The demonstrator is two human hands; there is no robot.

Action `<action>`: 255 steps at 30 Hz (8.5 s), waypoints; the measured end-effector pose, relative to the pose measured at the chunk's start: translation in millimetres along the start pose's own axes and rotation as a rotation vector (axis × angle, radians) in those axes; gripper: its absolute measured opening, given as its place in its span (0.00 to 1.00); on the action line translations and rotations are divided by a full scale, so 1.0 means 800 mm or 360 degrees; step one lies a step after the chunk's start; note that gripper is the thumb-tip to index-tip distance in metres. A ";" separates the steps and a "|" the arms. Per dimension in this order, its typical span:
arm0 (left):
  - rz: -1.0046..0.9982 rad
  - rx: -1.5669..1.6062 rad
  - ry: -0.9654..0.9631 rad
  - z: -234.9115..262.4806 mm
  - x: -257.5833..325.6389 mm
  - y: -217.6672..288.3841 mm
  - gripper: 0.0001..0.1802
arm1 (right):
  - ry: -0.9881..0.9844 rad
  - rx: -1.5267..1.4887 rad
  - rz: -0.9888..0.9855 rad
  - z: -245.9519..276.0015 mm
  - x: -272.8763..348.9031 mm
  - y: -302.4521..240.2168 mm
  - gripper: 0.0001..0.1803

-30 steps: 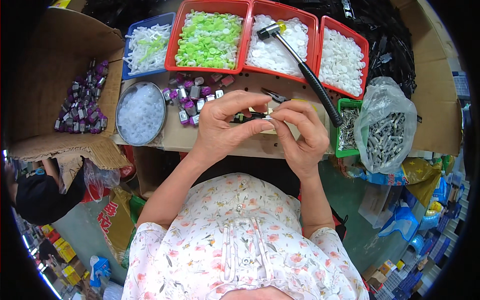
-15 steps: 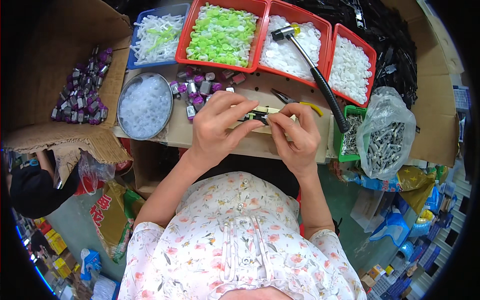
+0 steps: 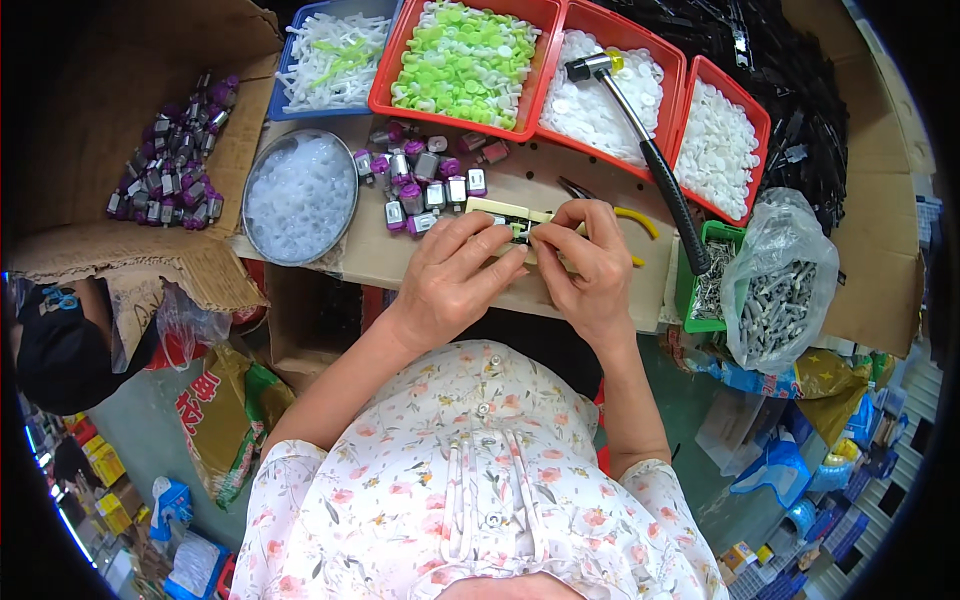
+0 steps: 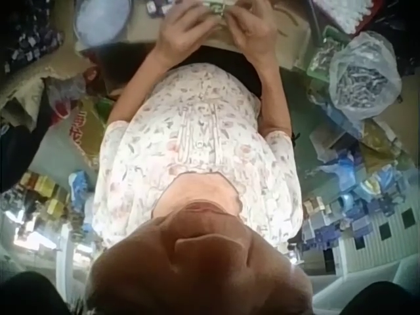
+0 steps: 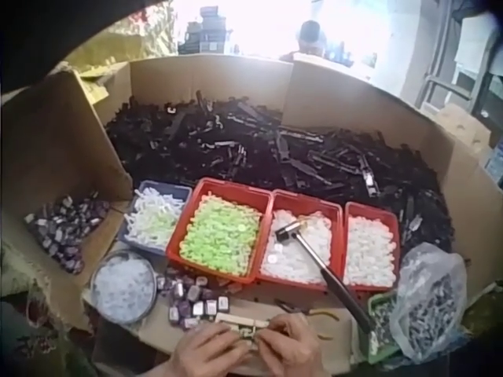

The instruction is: Assembling small plastic and metal components for toys at a factory assembly station.

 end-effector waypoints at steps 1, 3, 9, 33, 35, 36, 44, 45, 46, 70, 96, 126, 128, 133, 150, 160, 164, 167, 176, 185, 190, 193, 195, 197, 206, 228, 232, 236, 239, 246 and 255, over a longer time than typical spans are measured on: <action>-0.0020 -0.0027 -0.0018 -0.002 0.001 -0.001 0.18 | -0.0005 -0.0002 0.0005 0.000 -0.001 0.000 0.09; -0.0040 -0.0053 -0.0038 -0.005 0.001 -0.001 0.18 | -0.0010 -0.0005 0.0009 0.001 -0.002 0.002 0.10; -0.0112 -0.0160 -0.0062 -0.009 0.002 -0.003 0.18 | -0.0030 0.0155 0.0115 0.004 -0.002 -0.003 0.10; -0.0030 -0.0099 -0.0090 -0.006 -0.008 0.000 0.12 | -0.0061 0.0196 -0.0172 0.098 -0.009 -0.027 0.11; -0.0012 0.0009 -0.0114 0.001 -0.015 0.000 0.11 | 0.0207 0.0267 -0.0267 0.139 0.003 -0.009 0.10; -0.0026 0.0010 -0.0124 0.005 -0.020 0.002 0.11 | 0.0341 0.0311 -0.0291 0.154 0.013 0.009 0.09; -0.0036 0.0316 -0.0011 -0.002 -0.113 -0.011 0.08 | 0.0202 0.0884 -0.0724 0.176 0.070 0.092 0.06; -0.0050 0.0389 -0.0016 -0.012 -0.135 -0.013 0.07 | 0.0208 0.0921 -0.0682 0.175 0.069 0.094 0.05; -0.0126 0.0426 -0.0027 -0.022 -0.155 -0.013 0.07 | 0.0220 0.0956 -0.0634 0.175 0.069 0.093 0.05; 0.0086 0.0788 -0.0535 -0.173 -0.270 -0.027 0.08 | 0.0416 0.0460 -0.0817 0.184 0.063 0.082 0.02; 0.0737 0.1239 0.0122 -0.027 -0.136 0.000 0.06 | 0.0403 0.0141 -0.0343 0.104 -0.008 -0.031 0.06; 0.1474 0.2153 0.0013 -0.019 -0.096 -0.001 0.12 | 0.0182 0.0010 -0.0109 0.086 -0.010 -0.024 0.08; 0.1567 0.2236 0.0025 -0.017 -0.095 0.001 0.13 | 0.0206 -0.0087 -0.0140 0.083 -0.011 -0.024 0.08; 0.1673 0.2410 0.0047 -0.014 -0.085 -0.001 0.13 | 0.0209 -0.0183 -0.0273 0.072 -0.010 -0.021 0.09; 0.1971 0.2363 0.0193 -0.011 -0.066 0.025 0.16 | 0.0114 -0.0148 -0.0141 0.058 -0.002 -0.018 0.07; 0.1035 0.1486 -0.0163 0.002 -0.063 0.011 0.17 | -0.0253 -0.0081 -0.0065 0.071 -0.008 -0.019 0.08; 0.1181 0.1677 -0.0143 0.001 -0.058 0.007 0.16 | -0.0262 -0.0087 -0.0072 0.069 -0.007 -0.022 0.08; 0.1279 0.1941 -0.0031 -0.002 -0.052 0.005 0.17 | -0.0216 -0.0178 -0.0106 0.065 -0.004 -0.023 0.09; 0.1245 0.1820 0.0040 -0.001 -0.045 0.007 0.19 | -0.0049 -0.0227 -0.0070 0.052 0.006 -0.019 0.10; 0.0211 0.0143 -0.0030 0.007 -0.027 0.002 0.18 | -0.0052 -0.0020 -0.0075 0.033 0.001 0.011 0.09; 0.0048 0.0008 -0.0116 -0.004 -0.012 0.004 0.17 | -0.0075 0.0050 0.0026 0.029 -0.004 0.010 0.08; 0.0016 -0.0025 -0.0121 -0.005 -0.010 0.003 0.17 | -0.0169 0.0108 0.0042 0.030 -0.008 0.004 0.08; -0.0024 -0.0032 -0.0122 -0.006 -0.009 0.001 0.17 | -0.0186 0.0144 0.0057 0.029 -0.010 0.002 0.08; -0.0044 -0.0045 -0.0131 -0.006 -0.007 -0.001 0.17 | -0.0203 0.0181 0.0075 0.028 -0.012 0.000 0.08; -0.0121 -0.0125 -0.0161 -0.009 -0.002 -0.002 0.19 | -0.0370 0.0210 0.0051 0.032 -0.019 -0.006 0.08; -0.0273 -0.0357 -0.0178 -0.016 -0.005 0.002 0.15 | -0.0482 0.0820 0.0377 0.030 -0.002 -0.003 0.17; -0.0314 -0.0351 -0.0162 -0.019 -0.010 -0.001 0.15 | -0.0413 0.0696 0.0274 0.036 0.006 -0.001 0.18; -0.0300 -0.0343 -0.0173 -0.018 -0.012 -0.004 0.14 | -0.0007 0.0414 0.0172 0.081 0.014 -0.003 0.19; -0.0228 -0.0316 -0.0176 -0.009 -0.011 0.000 0.13 | 0.0285 0.0593 -0.0214 0.156 0.032 0.002 0.17; -0.0149 -0.0052 -0.0117 -0.006 -0.026 0.001 0.15 | 0.0148 0.1164 -0.0747 0.275 0.130 0.110 0.11; 0.0183 -0.0329 0.0161 0.064 -0.069 -0.077 0.10 | 0.0037 0.0854 -0.0999 0.288 0.113 0.123 0.08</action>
Point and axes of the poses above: each hand's wrist, its own x-axis away from the middle knuckle, its own z-axis out of the back of the hand, y = z × x, the point moved 1 cm from there along -x, towards the middle knuckle, and after that the axes turned 9 degrees about -z, right-handed, at the moved point
